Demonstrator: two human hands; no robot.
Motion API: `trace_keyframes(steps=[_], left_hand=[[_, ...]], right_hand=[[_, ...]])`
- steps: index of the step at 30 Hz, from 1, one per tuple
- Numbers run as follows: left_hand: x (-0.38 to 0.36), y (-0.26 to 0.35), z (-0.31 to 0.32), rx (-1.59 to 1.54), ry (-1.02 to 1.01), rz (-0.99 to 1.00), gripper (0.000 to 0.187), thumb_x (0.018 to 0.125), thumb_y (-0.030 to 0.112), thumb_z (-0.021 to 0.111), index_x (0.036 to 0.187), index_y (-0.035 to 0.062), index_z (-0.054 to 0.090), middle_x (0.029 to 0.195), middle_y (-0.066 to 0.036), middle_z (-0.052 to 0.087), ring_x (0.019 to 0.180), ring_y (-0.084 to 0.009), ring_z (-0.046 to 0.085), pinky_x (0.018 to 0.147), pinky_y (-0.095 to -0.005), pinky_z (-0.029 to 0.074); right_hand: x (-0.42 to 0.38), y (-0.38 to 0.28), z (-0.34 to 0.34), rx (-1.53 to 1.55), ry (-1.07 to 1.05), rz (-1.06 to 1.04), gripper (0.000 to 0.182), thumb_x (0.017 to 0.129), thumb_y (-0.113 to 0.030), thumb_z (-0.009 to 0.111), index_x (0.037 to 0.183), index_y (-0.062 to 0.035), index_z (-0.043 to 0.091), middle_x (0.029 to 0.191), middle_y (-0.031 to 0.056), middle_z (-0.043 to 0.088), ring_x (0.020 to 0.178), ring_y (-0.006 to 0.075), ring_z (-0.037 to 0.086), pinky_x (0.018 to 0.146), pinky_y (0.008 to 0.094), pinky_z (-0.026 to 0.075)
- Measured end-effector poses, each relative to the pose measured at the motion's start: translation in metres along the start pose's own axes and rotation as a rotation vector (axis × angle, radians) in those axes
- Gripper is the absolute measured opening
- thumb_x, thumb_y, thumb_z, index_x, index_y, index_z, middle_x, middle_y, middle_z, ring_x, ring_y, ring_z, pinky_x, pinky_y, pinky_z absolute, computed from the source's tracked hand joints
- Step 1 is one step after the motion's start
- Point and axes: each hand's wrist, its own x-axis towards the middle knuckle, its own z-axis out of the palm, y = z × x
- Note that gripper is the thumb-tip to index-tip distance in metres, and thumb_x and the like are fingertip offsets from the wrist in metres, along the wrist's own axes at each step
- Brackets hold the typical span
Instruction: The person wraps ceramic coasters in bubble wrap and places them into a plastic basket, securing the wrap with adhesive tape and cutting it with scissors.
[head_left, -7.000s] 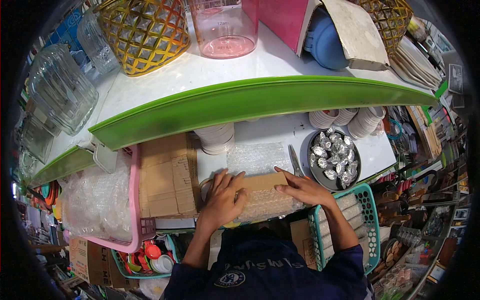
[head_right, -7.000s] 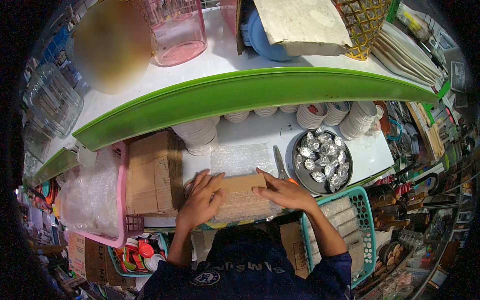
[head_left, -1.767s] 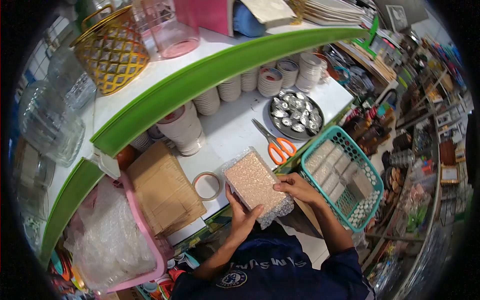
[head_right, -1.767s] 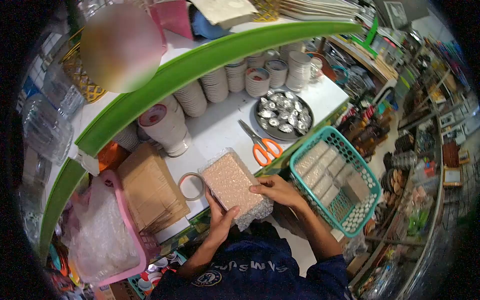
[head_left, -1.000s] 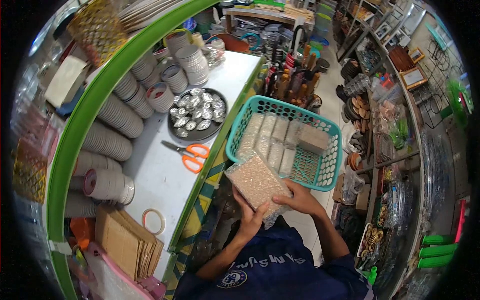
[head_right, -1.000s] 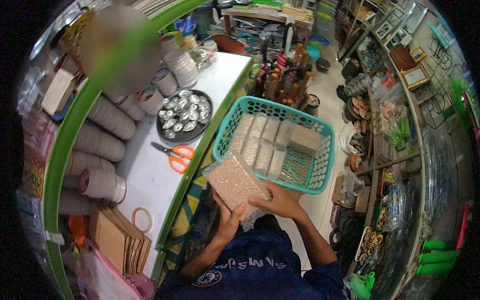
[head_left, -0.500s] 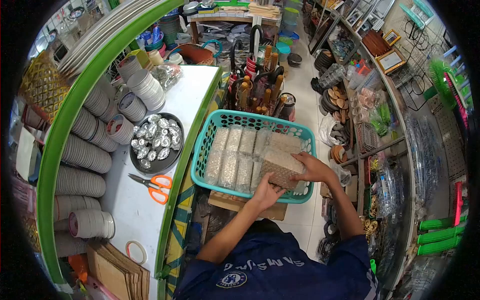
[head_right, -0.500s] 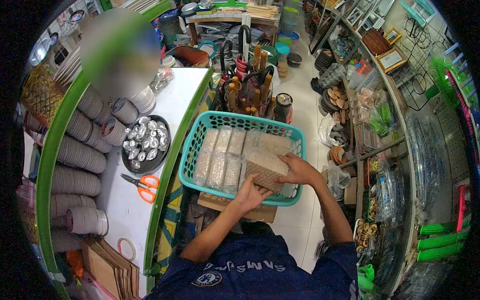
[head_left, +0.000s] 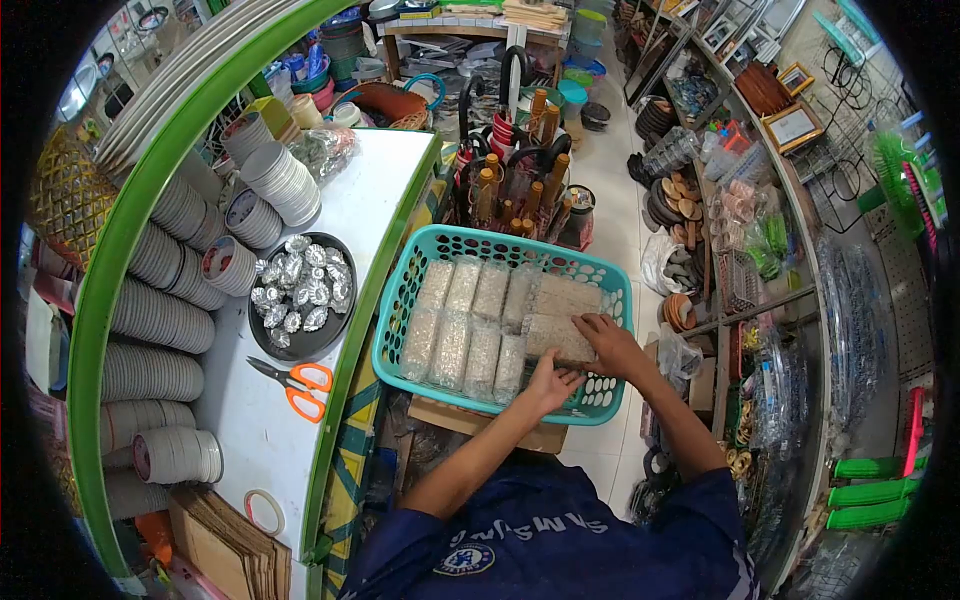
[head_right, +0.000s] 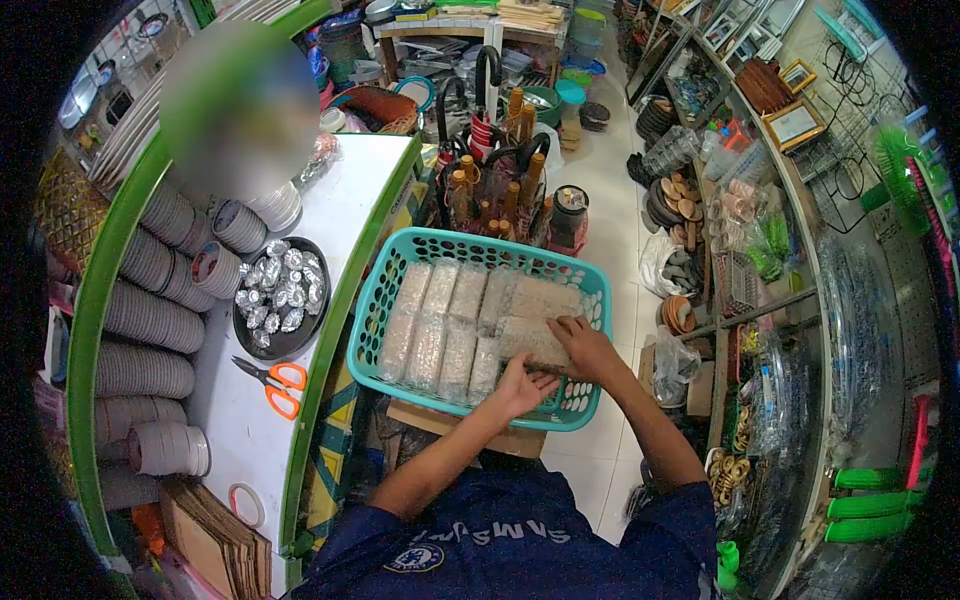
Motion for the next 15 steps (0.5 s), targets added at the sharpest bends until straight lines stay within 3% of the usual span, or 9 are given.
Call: trace_keyframes(steps=[7,9,15], left_hand=[[0.012,-0.017,-0.007,0.057,0.041,0.100,0.059,0.092,0.031,0.057,0.138,0.0055,0.031,0.135,-0.017,0.035,0.130,-0.0322,0.037,0.113,-0.0464,0.032],[0.011,-0.023,-0.009,0.090,0.000,0.180,0.046,0.093,0.028,0.057,0.129,0.0062,0.040,0.128,-0.014,0.041,0.126,-0.0299,0.040,0.110,-0.0453,0.035],[0.002,-0.024,0.000,0.083,0.098,0.173,0.027,0.095,0.024,0.055,0.114,0.0074,0.047,0.117,-0.012,0.049,0.114,-0.0281,0.050,0.103,-0.0416,0.041]], right_hand=[[-0.006,-0.002,0.013,0.023,0.054,0.016,0.095,0.062,-0.021,0.082,0.143,-0.0075,0.036,0.136,0.0155,0.045,0.123,0.0350,0.044,0.097,0.0427,0.046],[-0.006,-0.003,0.013,0.028,0.043,0.035,0.095,0.061,-0.019,0.082,0.143,-0.0073,0.035,0.136,0.0157,0.044,0.124,0.0355,0.043,0.098,0.0426,0.046],[-0.010,-0.010,0.010,0.100,0.072,0.053,0.094,0.060,-0.017,0.081,0.141,-0.0066,0.036,0.136,0.0165,0.043,0.125,0.0382,0.042,0.102,0.0446,0.042]])
